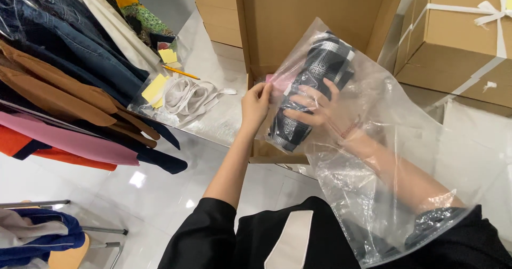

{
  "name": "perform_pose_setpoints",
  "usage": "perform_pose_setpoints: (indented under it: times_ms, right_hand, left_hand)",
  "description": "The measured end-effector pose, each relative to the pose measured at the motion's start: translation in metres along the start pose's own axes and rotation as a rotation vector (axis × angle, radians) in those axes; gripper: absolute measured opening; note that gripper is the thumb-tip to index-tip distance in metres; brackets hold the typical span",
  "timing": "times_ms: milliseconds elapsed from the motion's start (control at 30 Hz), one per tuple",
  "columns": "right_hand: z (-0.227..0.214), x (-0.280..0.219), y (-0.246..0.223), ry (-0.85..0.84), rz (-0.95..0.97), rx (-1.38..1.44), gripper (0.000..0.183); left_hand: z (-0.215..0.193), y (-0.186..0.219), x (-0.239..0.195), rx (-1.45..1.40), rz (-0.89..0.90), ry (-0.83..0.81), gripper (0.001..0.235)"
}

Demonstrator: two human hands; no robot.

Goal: The person places a plastic-wrapped item into a cardboard box, closes the box, and ties it with a white ribbon. They then open another box, remove a folded plaid garment from a plastic bag, and hang it on a clothing rack.

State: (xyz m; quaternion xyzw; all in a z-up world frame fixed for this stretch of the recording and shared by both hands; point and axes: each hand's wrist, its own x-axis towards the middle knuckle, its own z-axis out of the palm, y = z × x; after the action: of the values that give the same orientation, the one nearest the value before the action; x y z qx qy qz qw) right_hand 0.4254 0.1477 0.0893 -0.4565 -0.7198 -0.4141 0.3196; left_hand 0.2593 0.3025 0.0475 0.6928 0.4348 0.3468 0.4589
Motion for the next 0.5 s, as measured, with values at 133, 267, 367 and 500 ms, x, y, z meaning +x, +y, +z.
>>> perform_pose_setpoints:
  times_ms: [133, 267, 367, 500]
  right_hand:
    - [-0.006, -0.007, 0.009, -0.023, -0.053, -0.094, 0.013]
    - [-0.007, -0.010, 0.010, 0.078, -0.127, -0.128, 0.018]
    - [-0.012, -0.042, 0.015, -0.089, -0.117, -0.110, 0.018]
    - [-0.027, -0.061, 0.014, -0.197, 0.046, 0.023, 0.027]
  left_hand:
    - [-0.030, 0.050, -0.037, 0.276, 0.051, 0.073, 0.028]
    - [-0.035, 0.035, -0.035, 0.456, 0.156, 0.116, 0.028]
    - [-0.042, 0.029, -0.029, 0.477, 0.176, 0.155, 0.028]
    - [-0.057, 0.005, -0.009, 0.529, 0.207, 0.248, 0.025]
